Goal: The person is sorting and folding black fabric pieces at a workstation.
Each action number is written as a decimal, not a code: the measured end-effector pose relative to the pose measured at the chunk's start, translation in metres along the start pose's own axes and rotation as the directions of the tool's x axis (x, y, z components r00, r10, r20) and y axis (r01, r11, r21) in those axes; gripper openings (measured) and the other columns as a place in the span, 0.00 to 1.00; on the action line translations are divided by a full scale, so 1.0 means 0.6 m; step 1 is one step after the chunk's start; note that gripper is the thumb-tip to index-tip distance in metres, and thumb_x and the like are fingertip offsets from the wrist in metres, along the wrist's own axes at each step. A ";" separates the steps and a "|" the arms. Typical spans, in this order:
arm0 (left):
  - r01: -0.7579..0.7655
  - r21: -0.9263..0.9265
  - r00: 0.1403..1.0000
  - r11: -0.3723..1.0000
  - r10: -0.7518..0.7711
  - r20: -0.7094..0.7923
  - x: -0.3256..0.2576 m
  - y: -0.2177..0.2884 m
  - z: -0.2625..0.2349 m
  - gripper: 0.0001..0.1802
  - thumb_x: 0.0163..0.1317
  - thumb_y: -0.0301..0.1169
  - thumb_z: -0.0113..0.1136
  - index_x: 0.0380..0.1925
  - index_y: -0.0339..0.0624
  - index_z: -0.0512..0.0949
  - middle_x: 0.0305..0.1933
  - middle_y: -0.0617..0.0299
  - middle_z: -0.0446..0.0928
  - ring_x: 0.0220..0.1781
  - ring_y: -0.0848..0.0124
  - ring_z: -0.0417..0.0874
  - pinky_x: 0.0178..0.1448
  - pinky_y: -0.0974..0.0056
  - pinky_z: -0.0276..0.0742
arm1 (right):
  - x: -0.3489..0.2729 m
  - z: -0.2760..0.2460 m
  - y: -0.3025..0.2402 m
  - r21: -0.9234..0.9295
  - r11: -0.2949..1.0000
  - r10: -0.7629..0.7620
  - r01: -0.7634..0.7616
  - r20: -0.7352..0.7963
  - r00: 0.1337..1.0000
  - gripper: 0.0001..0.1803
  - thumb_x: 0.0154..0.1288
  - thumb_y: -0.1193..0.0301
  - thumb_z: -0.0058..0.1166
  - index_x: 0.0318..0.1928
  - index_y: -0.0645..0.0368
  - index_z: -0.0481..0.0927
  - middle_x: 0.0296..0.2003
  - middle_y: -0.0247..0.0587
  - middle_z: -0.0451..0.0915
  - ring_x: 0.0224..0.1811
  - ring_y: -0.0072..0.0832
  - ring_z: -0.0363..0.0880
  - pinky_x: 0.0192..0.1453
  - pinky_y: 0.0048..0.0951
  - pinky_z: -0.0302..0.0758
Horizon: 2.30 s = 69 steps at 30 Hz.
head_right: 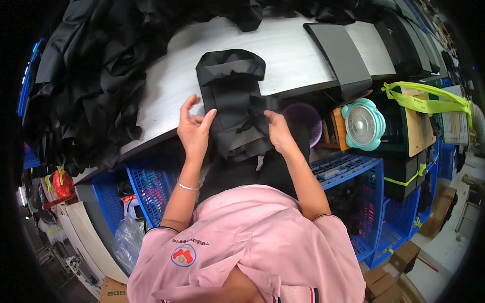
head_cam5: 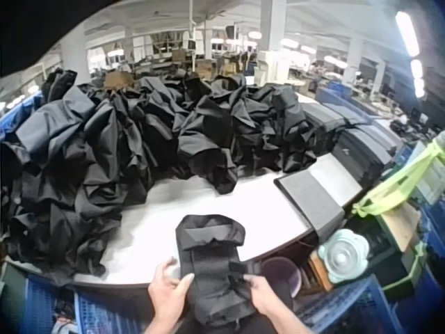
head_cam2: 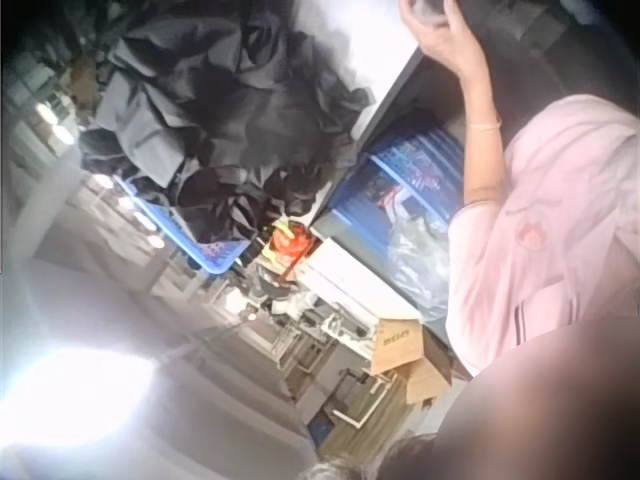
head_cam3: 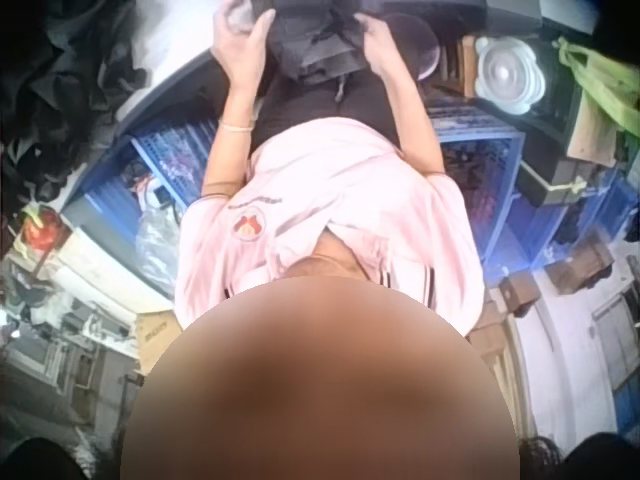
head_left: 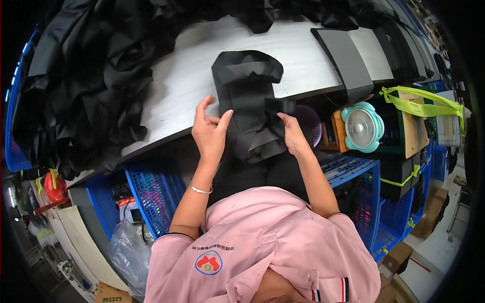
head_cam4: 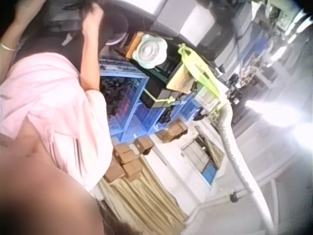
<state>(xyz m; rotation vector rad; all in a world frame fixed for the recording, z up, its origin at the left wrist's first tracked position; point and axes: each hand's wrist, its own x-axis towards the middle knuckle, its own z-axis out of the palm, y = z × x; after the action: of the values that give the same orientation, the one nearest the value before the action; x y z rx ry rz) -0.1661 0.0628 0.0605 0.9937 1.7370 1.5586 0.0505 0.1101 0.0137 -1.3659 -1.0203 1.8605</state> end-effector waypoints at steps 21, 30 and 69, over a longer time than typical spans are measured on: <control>-0.825 0.373 0.518 0.424 0.303 0.800 -0.003 0.001 0.096 0.63 0.47 0.63 0.70 0.75 0.37 0.56 0.77 0.41 0.58 0.77 0.44 0.58 0.78 0.45 0.51 | -0.099 -0.009 0.063 0.582 0.794 -0.115 0.176 -0.140 0.983 0.19 0.65 0.72 0.64 0.56 0.60 0.80 0.45 0.33 0.85 0.46 0.24 0.81 0.52 0.30 0.78; -0.062 0.150 0.545 0.987 -0.093 0.833 -0.171 0.062 0.064 0.28 0.58 0.22 0.66 0.62 0.35 0.76 0.65 0.51 0.78 0.65 0.60 0.80 0.68 0.60 0.73 | -0.274 -0.222 0.245 0.659 0.650 0.128 0.379 -0.586 0.800 0.18 0.60 0.82 0.57 0.53 0.63 0.81 0.47 0.39 0.83 0.48 0.36 0.83 0.54 0.38 0.80; 0.138 0.057 0.227 0.989 -0.087 0.970 -0.230 0.048 -0.170 0.09 0.57 0.29 0.70 0.38 0.45 0.85 0.66 0.51 0.77 0.74 0.51 0.67 0.76 0.46 0.57 | -0.107 -0.233 -0.038 -0.233 0.886 -0.460 0.400 -0.536 0.708 0.13 0.73 0.75 0.52 0.54 0.65 0.79 0.47 0.39 0.80 0.42 0.24 0.85 0.42 0.22 0.82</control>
<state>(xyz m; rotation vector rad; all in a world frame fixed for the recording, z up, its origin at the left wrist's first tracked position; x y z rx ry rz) -0.1715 -0.1076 0.0957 1.3478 0.7678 0.4934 0.2035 0.1009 0.0408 -1.4619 -0.9965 0.9572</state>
